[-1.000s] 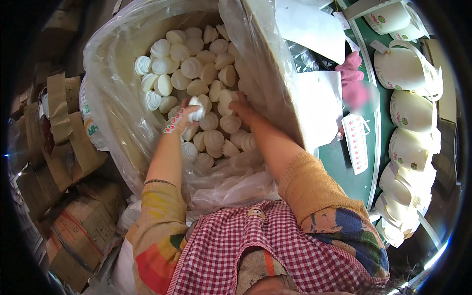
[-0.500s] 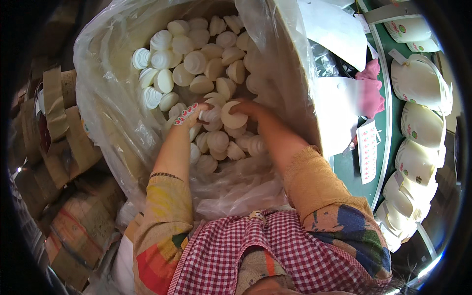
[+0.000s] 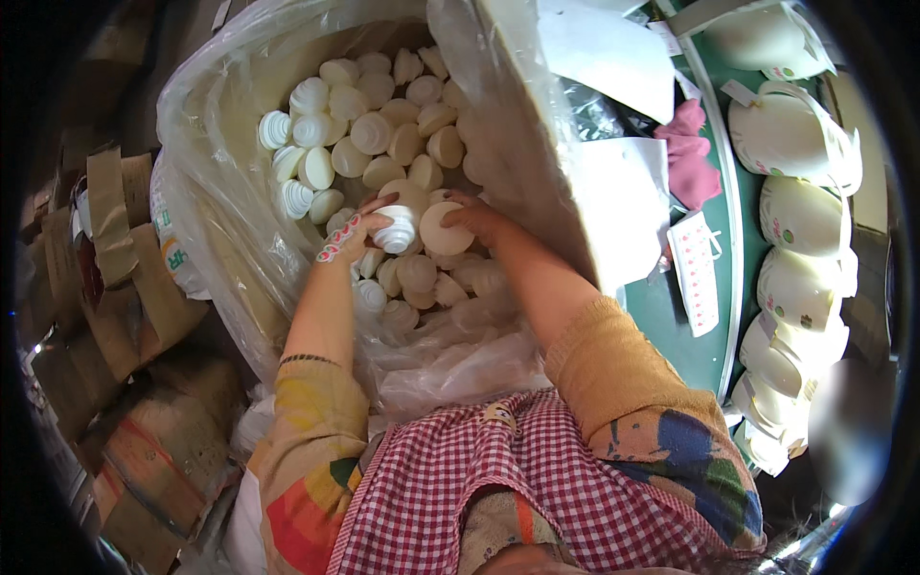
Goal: The person repeatedly picks up white plastic pitchers, applies a small round sticker to each, and places them on a green work surface. They also attach a tag to the handle of one pitcher and retrieve small white plastic caps from a bag, placing them on the table.
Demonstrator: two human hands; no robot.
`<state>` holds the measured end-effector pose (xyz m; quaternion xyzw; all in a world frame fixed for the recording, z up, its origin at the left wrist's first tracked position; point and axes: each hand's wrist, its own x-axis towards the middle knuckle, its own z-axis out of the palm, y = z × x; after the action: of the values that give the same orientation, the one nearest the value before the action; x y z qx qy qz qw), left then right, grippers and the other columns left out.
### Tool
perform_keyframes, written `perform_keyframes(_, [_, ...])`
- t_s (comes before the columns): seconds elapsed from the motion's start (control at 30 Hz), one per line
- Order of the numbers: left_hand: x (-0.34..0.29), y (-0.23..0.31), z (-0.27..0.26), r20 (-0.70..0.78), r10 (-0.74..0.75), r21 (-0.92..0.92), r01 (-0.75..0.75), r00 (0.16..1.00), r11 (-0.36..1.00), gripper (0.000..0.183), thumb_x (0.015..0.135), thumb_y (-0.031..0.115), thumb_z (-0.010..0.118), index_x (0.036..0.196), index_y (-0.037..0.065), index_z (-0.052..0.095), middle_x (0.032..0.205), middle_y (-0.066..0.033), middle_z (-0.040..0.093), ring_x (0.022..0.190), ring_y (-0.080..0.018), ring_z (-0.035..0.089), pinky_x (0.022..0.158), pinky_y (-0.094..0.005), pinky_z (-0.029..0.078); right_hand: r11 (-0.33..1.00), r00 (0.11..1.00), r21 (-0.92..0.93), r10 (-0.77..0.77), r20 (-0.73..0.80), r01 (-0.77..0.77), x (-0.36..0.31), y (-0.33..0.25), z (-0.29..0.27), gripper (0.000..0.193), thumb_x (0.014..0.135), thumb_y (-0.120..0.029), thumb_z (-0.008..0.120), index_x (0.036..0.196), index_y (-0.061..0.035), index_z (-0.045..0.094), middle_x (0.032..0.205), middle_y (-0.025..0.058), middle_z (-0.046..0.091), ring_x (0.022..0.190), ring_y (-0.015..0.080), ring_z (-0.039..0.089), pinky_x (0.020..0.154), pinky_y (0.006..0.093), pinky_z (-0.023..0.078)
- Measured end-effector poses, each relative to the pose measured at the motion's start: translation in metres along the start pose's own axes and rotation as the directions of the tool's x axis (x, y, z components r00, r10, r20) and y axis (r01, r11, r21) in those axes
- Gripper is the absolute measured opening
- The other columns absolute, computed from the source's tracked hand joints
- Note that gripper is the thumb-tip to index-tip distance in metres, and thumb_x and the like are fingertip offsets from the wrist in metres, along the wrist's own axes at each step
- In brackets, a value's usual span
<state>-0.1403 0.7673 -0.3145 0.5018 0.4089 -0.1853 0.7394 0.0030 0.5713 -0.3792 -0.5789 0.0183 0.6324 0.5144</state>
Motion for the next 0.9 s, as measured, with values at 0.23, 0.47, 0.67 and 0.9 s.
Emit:
perform_keyframes(0.23, [-0.087, 0.057, 0.027, 0.307, 0.370, 0.094, -0.415, 0.877, 0.905, 0.083, 0.059, 0.041, 0.069, 0.129, 0.001, 0.050, 0.147, -0.0091, 0.022, 0.133, -0.0227, 0.029, 0.107, -0.0352, 0.026, 0.974, 0.926, 0.028, -0.225, 0.303, 0.227, -0.161, -0.107, 0.037, 0.048, 0.066, -0.013, 0.070, 0.113, -0.0073, 0.058, 0.106, 0.0066, 0.060, 0.096, 0.0185, 0.058, 0.087, 0.0319, 0.046])
perform_keyframes(0.47, [-0.133, 0.118, 0.194, 0.701, 0.337, -0.026, -0.450, 0.629, 0.893, 0.085, 0.052, 0.037, 0.066, 0.127, 0.000, 0.051, 0.145, -0.0078, 0.024, 0.131, -0.0228, 0.033, 0.106, -0.0355, 0.027, 0.725, 0.749, 0.405, -0.649, 0.131, 0.557, -0.350, -0.105, -0.009, 0.046, 0.071, -0.014, 0.067, 0.113, -0.0038, 0.055, 0.110, 0.0078, 0.058, 0.102, 0.0191, 0.054, 0.090, 0.0326, 0.044])
perform_keyframes(0.67, [-0.142, 0.133, 0.406, 0.909, 0.133, 0.040, -0.400, 0.395, 0.916, 0.075, 0.059, 0.034, 0.063, 0.123, -0.004, 0.054, 0.143, -0.0069, 0.024, 0.115, -0.0217, 0.047, 0.100, -0.0344, 0.034, 0.389, 0.520, 0.387, -0.788, -0.330, 0.836, -0.506, -0.030, -0.125, 0.062, 0.066, -0.032, 0.072, 0.116, -0.0021, 0.051, 0.114, 0.0169, 0.056, 0.102, 0.0288, 0.057, 0.088, 0.0414, 0.048])
perform_keyframes(0.9, [-0.166, 0.158, 0.638, 0.957, 0.186, 0.046, -0.752, 0.221, 0.657, 0.064, 0.063, 0.022, 0.059, 0.122, -0.004, 0.055, 0.142, -0.0093, 0.027, 0.130, -0.0253, 0.033, 0.107, -0.0349, 0.026, 0.172, -0.126, -0.235, -0.484, -0.866, 0.957, -0.738, 0.069, -0.295, 0.049, 0.079, -0.022, 0.058, 0.121, 0.0001, 0.046, 0.109, 0.0134, 0.057, 0.102, 0.0232, 0.056, 0.091, 0.0360, 0.043])
